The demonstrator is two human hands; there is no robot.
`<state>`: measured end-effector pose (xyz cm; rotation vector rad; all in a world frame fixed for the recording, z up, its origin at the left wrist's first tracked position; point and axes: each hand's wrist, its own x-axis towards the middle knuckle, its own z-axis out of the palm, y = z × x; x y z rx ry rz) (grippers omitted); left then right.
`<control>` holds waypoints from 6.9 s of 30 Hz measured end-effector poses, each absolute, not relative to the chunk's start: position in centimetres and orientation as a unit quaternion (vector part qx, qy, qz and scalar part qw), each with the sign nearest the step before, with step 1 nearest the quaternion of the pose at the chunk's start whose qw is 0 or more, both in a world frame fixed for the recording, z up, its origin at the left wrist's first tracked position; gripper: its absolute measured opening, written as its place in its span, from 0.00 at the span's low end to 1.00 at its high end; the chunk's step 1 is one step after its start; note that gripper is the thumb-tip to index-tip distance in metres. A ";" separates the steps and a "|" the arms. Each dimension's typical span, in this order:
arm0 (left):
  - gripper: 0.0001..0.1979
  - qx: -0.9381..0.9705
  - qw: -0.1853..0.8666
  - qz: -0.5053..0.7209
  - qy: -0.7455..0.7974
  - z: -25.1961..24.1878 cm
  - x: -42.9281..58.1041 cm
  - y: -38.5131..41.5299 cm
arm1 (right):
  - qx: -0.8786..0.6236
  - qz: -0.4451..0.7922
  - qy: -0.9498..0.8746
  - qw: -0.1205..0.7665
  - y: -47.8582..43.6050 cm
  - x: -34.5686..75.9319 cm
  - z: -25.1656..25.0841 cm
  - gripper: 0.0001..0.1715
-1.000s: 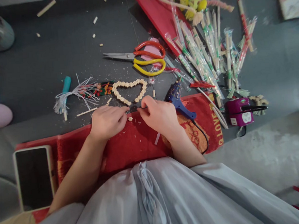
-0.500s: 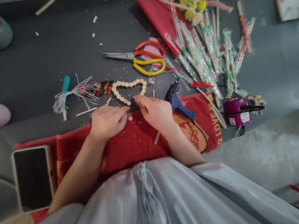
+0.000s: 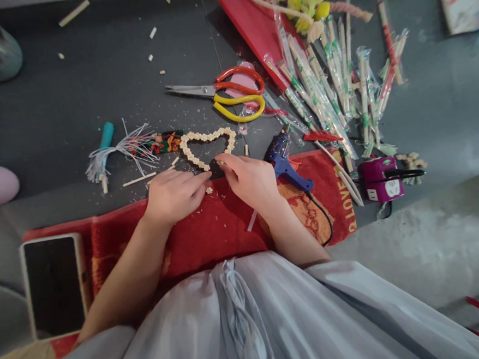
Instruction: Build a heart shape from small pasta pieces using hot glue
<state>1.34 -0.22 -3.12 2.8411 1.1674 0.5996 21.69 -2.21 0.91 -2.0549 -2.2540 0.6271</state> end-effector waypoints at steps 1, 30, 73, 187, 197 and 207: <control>0.17 0.908 0.008 0.189 0.373 -3.1 1.3 -0.2 | -0.661 0.201 -0.723 0.013 -2.2 21.7 0.9 0.23; 0.16 0.909 0.009 0.220 0.354 -3.0 1.4 -0.2 | -0.659 0.200 -0.725 0.010 -2.3 21.7 1.1 0.25; 0.20 0.907 0.039 0.180 0.379 -2.8 1.4 -0.1 | -0.600 0.213 -0.771 -0.005 -2.0 21.2 1.0 0.41; 0.19 0.881 0.049 0.237 0.406 -3.1 1.7 -0.4 | -0.672 0.187 -0.716 0.010 -2.9 21.4 1.4 0.31; 0.20 0.882 0.052 0.221 0.413 -3.3 1.6 -0.4 | -0.673 0.197 -0.713 0.015 -2.8 21.3 1.3 0.30; 0.19 0.883 0.048 0.230 0.406 -3.3 1.7 -0.4 | -0.673 0.200 -0.712 0.017 -2.8 21.3 1.3 0.29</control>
